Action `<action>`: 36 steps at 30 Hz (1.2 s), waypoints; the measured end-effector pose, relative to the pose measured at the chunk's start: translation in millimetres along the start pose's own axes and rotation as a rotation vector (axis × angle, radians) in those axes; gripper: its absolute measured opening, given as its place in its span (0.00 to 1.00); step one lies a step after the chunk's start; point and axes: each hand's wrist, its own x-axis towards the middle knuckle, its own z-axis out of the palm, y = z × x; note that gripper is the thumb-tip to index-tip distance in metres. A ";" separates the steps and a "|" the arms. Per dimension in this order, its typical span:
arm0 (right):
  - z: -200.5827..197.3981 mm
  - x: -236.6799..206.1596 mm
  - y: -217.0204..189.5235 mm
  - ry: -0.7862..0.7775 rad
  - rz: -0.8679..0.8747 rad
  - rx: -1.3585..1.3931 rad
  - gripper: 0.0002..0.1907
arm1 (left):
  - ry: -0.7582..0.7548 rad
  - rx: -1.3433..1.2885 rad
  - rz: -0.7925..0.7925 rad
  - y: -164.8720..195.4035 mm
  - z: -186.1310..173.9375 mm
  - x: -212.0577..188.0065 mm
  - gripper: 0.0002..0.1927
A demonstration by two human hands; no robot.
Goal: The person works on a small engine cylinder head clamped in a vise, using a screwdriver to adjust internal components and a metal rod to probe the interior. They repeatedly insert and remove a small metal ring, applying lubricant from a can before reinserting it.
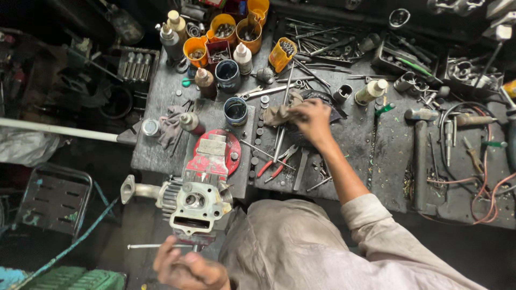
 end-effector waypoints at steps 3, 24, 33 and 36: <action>-38.8 7.8 19.2 0.092 0.485 0.678 0.12 | -0.170 -0.278 0.044 23.2 6.9 4.9 0.11; -133.2 -102.6 31.7 0.184 0.765 1.584 0.26 | -1.082 0.378 0.227 -24.2 244.7 -88.3 0.13; -111.7 -82.1 33.7 -0.280 0.039 1.663 0.31 | -1.528 0.152 -0.121 53.4 152.1 -45.6 0.22; -102.7 -77.1 32.7 -0.883 -0.016 1.316 0.33 | -1.640 0.004 -0.147 71.6 121.4 -36.2 0.21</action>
